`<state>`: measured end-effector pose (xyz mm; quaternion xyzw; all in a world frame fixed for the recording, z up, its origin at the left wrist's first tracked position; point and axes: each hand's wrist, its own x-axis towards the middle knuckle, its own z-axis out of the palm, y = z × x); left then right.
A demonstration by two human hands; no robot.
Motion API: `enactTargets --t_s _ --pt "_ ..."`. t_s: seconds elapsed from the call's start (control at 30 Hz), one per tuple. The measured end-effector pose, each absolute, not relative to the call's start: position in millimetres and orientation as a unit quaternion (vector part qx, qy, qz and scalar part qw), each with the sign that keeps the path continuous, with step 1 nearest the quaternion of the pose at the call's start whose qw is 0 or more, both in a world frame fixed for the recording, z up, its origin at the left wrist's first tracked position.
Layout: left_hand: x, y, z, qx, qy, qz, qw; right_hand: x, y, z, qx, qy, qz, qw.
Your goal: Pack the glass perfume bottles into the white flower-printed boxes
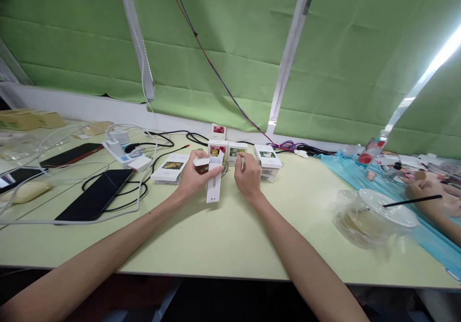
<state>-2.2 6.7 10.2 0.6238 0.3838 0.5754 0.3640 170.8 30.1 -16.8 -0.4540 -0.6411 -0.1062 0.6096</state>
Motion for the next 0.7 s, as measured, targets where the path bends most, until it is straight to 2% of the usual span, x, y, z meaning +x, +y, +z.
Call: enactTargets --t_s 0.13,0.33,0.7 --pt "-2.3 6.7 10.1 0.613 0.407 0.58 0.349 167.3 26.3 -15.6 -0.434 -0.65 -0.114 0.613" --pt "-2.8 5.8 11.7 0.62 0.472 0.567 0.267 166.4 26.0 -16.2 -0.424 -0.663 -0.115 0.606" --pt "-0.7 5.1 7.6 0.662 0.467 0.557 0.184 168.3 28.3 -19.5 -0.444 -0.66 -0.09 0.599"
